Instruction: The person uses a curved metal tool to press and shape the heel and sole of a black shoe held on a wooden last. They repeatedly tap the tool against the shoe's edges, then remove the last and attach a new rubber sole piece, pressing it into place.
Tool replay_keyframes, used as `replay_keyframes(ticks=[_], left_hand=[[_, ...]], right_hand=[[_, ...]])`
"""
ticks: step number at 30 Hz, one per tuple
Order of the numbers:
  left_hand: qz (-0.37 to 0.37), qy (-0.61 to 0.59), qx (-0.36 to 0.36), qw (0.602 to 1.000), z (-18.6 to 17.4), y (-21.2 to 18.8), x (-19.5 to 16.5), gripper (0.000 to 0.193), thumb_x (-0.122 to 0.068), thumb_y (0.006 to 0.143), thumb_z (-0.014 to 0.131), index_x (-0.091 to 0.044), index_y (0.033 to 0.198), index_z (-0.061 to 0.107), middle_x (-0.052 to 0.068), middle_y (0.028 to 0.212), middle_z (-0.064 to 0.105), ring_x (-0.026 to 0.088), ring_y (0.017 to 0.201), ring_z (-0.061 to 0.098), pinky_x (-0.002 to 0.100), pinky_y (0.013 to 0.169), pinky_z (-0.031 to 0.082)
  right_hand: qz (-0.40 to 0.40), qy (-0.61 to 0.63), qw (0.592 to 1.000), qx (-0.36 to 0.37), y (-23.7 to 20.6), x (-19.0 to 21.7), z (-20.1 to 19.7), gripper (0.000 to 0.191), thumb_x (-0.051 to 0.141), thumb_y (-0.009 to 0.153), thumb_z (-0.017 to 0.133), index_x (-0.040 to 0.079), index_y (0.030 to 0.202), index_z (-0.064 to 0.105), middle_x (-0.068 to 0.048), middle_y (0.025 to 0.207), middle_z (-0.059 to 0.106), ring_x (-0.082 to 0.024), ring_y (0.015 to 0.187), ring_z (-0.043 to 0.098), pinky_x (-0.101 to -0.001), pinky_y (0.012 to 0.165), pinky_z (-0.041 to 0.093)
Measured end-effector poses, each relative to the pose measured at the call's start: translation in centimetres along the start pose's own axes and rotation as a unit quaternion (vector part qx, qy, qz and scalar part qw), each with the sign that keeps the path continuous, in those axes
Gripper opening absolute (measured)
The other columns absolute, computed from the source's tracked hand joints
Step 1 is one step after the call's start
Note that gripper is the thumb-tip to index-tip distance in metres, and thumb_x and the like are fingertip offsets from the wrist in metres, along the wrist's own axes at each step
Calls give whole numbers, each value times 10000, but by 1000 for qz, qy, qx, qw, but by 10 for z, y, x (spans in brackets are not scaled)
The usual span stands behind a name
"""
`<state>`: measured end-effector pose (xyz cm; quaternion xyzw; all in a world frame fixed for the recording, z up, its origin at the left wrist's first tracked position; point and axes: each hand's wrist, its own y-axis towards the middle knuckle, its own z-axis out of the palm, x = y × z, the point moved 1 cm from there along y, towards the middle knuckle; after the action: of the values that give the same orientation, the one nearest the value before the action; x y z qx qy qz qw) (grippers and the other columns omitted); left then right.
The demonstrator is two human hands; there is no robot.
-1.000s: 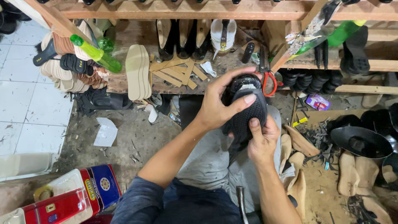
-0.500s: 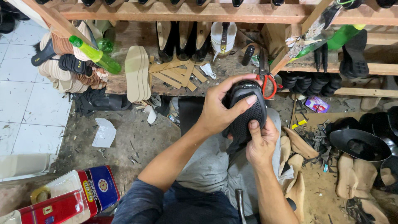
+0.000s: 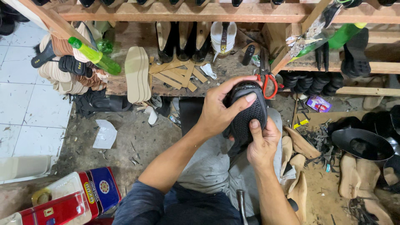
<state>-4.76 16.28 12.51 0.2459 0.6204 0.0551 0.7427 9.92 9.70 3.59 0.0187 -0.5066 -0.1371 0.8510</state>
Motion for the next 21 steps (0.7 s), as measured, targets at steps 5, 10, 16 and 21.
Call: replay_keyframes(ticks=[5,10,16,21], left_hand=[[-2,14,-1,1000,-1,-2,-3,334,-99,1005,707,-6,1323,665,78,1216,750,120,1120,696,296,1042,566],[-27,-4,47,999,-11,1,-8,377,-106,987,705,-1,1341,630,75,1238,721,125,1149,667,296,1056,537],[-21,23,42,999,-24,7,-4,336,-116,1004,705,13,1310,650,94,1236,730,148,1159,678,311,1071,535],[-47,-18,15,999,-39,10,6,328,-133,1012,689,11,1303,643,105,1224,744,145,1126,696,308,1040,556]], right_hand=[[24,5,1000,4,-3,10,10,267,198,1015,697,-36,1139,656,-104,961,716,-195,708,696,-367,581,619],[45,-22,999,6,-3,22,23,293,220,1022,666,-44,1149,649,-120,934,724,-196,688,706,-348,562,619],[86,-84,993,9,5,30,37,294,229,1009,634,-33,1141,658,-132,928,744,-199,672,728,-341,575,638],[116,-76,989,43,10,31,45,276,189,999,654,-39,1155,650,-119,974,744,-175,747,730,-328,668,641]])
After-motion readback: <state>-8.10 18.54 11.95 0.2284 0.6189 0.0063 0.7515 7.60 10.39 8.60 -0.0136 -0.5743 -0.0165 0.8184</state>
